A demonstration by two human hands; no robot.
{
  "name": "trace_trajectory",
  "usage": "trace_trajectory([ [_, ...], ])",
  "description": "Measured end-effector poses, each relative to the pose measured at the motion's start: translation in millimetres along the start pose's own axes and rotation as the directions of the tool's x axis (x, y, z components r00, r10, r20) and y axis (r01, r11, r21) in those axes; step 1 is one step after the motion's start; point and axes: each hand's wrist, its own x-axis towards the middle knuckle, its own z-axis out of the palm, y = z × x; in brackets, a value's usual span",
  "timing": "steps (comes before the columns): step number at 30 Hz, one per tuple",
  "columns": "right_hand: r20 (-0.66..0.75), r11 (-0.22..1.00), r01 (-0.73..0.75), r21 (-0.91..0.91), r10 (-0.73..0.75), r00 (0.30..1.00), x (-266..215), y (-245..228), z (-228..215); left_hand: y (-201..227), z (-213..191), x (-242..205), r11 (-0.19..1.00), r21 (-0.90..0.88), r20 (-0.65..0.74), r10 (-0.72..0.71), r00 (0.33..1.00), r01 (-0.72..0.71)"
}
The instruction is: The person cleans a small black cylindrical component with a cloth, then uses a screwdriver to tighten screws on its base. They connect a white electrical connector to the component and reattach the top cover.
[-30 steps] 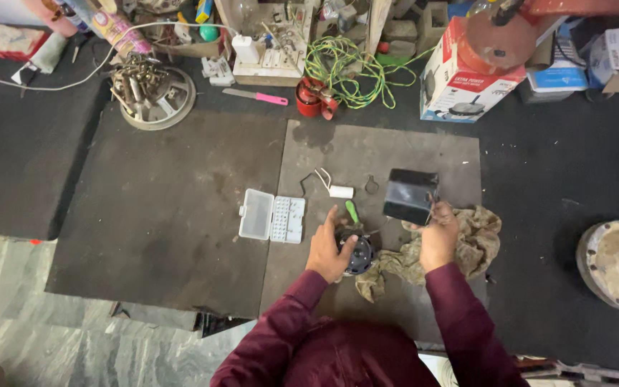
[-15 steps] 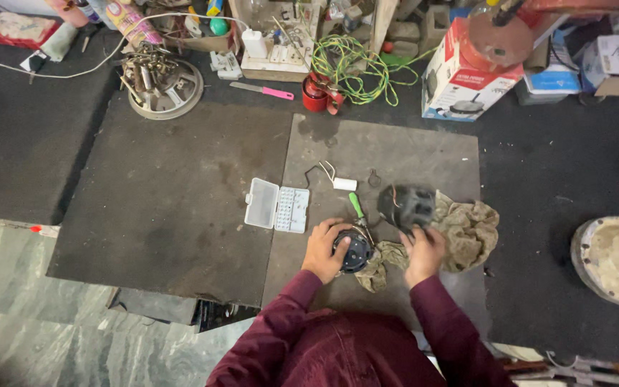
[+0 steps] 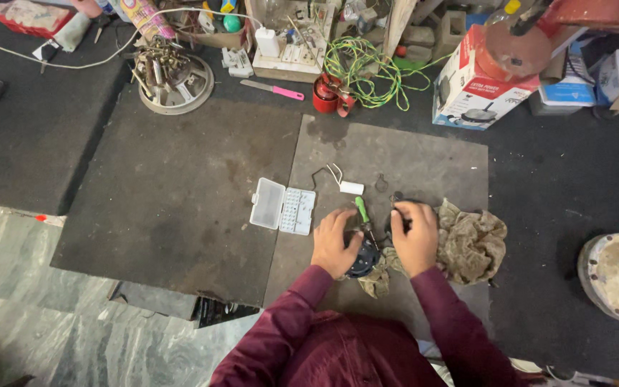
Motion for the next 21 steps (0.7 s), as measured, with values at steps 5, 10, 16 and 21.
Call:
trace_trajectory([
  [5,0.310,0.981,0.157,-0.112,-0.115,0.944,37,11,6,1,6,19,0.983,-0.021,0.091,-0.180,0.979,0.183],
  [10,0.558,0.986,-0.046,-0.163,0.131,0.819,41,16,25,-11,18,29,0.948,-0.139,0.158,-0.266,0.951,0.288],
  [16,0.503,0.924,-0.216,0.317,0.029,0.864,27,0,32,-20,24,27,0.970,-0.144,0.055,-0.188,0.981,0.194],
  [21,0.635,0.662,-0.501,0.557,0.049,0.771,23,-4,31,-20,17,36,0.990,-0.009,-0.011,0.143,0.990,-0.143],
])
